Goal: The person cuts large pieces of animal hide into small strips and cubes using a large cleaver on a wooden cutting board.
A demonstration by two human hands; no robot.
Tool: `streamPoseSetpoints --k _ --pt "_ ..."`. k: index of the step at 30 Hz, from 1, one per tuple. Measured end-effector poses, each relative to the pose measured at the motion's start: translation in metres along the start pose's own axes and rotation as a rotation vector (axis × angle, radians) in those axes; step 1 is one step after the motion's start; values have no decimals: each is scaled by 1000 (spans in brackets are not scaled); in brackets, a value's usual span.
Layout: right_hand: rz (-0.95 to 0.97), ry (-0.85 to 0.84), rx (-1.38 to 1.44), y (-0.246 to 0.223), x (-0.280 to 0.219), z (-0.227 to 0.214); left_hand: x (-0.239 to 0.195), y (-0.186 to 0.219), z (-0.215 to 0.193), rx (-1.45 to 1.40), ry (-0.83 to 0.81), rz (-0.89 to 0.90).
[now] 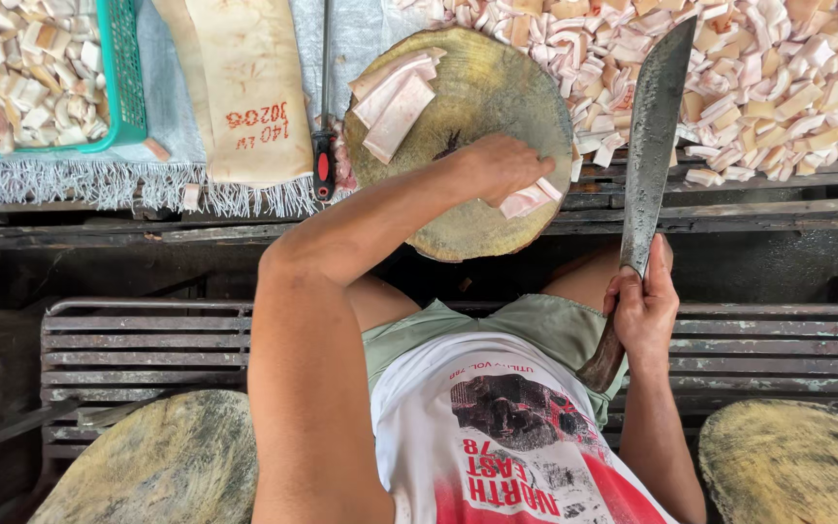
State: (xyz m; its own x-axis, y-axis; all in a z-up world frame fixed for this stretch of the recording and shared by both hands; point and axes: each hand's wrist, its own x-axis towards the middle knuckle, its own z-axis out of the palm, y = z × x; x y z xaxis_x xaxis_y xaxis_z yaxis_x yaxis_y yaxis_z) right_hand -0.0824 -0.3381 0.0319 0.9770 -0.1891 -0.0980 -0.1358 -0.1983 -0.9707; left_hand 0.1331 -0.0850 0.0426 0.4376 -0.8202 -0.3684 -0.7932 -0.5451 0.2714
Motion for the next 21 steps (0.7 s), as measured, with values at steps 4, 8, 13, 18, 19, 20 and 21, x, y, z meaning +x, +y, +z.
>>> streamPoseSetpoints --k 4,8,13,18,19,20,21 --pt "23 5 17 7 3 0 -22 -5 19 -102 77 -79" --pt "16 -11 119 7 7 6 -58 6 21 -410 296 -203" --pt "7 -39 78 -5 12 13 -107 -27 -14 -715 406 -603" --pt "-153 -138 35 -13 24 34 -128 -63 -27 -442 391 -847" --pt "-88 -141 61 -9 22 40 -127 -64 -21 -452 415 -850" --pt "-23 -143 87 -6 21 43 -126 -67 -15 -461 440 -854" --pt "-5 -157 89 -4 20 44 -124 -75 -9 -577 462 -794"
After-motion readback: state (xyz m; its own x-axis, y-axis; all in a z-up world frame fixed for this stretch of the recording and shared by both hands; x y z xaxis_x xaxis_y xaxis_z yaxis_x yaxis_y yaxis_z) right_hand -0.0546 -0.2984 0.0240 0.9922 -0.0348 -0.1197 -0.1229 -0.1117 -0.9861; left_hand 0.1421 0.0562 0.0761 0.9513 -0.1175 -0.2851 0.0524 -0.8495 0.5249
